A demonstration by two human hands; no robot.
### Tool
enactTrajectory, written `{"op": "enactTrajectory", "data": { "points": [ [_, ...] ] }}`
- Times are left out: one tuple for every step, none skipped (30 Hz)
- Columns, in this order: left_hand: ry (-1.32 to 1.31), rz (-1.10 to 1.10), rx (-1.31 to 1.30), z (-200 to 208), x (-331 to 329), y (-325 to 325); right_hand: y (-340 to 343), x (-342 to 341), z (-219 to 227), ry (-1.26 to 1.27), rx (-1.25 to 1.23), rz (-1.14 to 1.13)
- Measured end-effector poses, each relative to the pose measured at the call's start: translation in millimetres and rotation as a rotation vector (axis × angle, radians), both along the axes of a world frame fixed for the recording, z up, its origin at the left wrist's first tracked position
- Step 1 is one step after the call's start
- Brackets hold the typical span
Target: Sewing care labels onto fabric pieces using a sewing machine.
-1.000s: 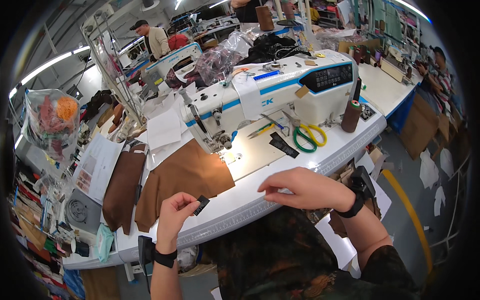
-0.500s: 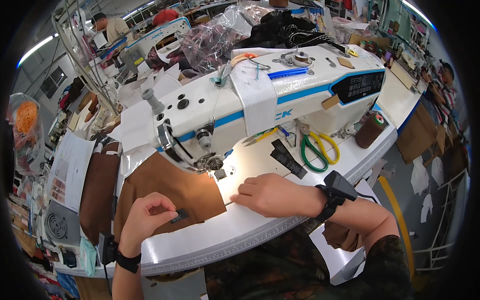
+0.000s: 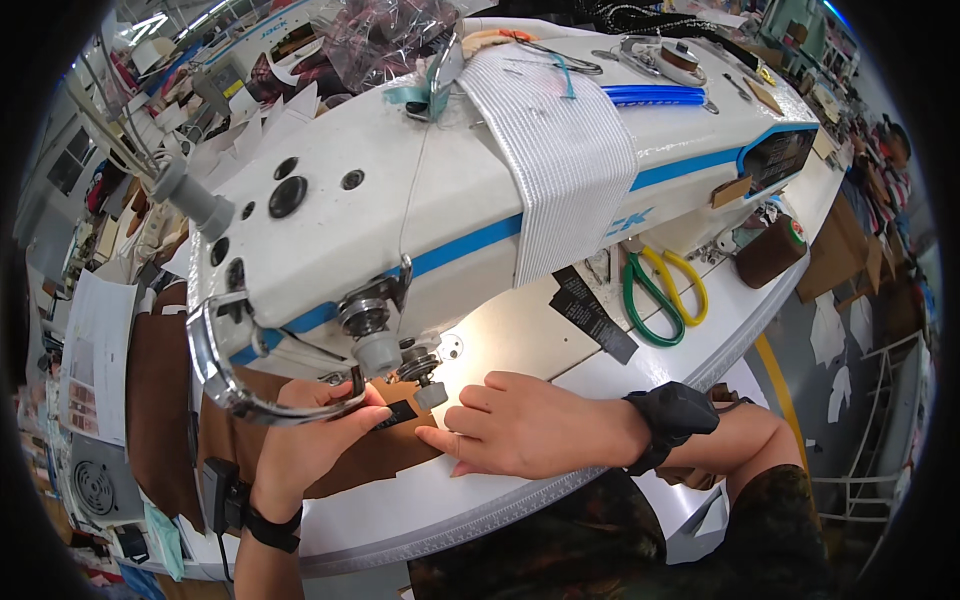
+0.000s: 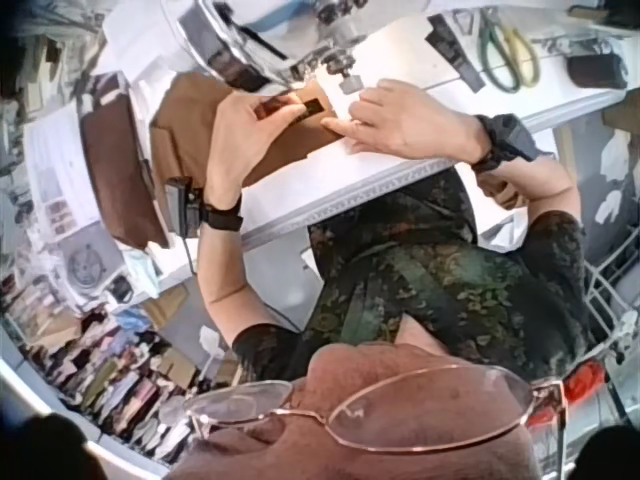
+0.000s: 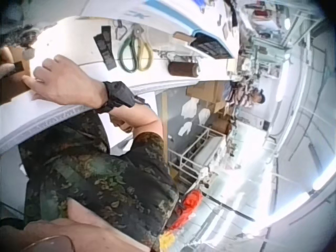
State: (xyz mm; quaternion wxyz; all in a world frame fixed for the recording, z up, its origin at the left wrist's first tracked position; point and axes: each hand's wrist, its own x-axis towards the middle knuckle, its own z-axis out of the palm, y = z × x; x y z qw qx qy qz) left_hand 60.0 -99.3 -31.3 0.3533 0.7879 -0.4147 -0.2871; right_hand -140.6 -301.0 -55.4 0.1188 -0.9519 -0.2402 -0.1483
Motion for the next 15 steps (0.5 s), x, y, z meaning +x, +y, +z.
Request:
{"op": "enactTrajectory", "data": {
  "points": [
    [0.026,0.016,0.141,11,-2,-6,0,0,0,0.004,0.004,-0.004],
    [0.051,0.031,0.281,16,-2,-11,-1,-1,0,-0.01,0.009,-0.009],
    [0.054,0.026,0.285,11,-2,-11,-1,-1,0,-0.024,0.013,-0.014],
    [0.035,-0.026,0.105,5,-3,-8,-1,-1,-1,-0.022,0.003,-0.014],
    [0.016,-0.079,-0.075,3,-4,-8,-1,-1,-2,-0.022,0.007,-0.016],
    [0.153,0.033,0.002,8,-7,-9,-1,0,-3,-0.048,0.019,-0.021],
    [0.154,0.032,0.005,5,-6,-7,0,0,-4,-0.074,0.031,-0.024],
    [0.08,-0.018,-0.008,1,-4,-4,1,0,-2,-0.056,0.019,-0.019],
    [0.005,-0.068,-0.021,-1,-2,-3,1,0,-2,-0.056,0.021,-0.019],
    [0.052,0.027,0.072,3,-6,-9,0,0,-4,-0.045,0.037,-0.018],
    [0.053,0.025,0.073,8,-9,-15,0,0,-5,-0.033,0.053,-0.016],
    [0.14,0.079,0.118,13,-11,-20,0,0,-6,-0.032,0.055,-0.018],
    [0.225,0.133,0.163,15,-12,-23,0,0,-6,-0.046,0.046,-0.023],
    [0.232,0.121,0.134,11,-9,-21,0,0,-7,-0.06,0.037,-0.029],
    [0.231,0.119,0.135,8,-7,-20,0,0,-7,-0.061,0.037,-0.03]
  ]
}}
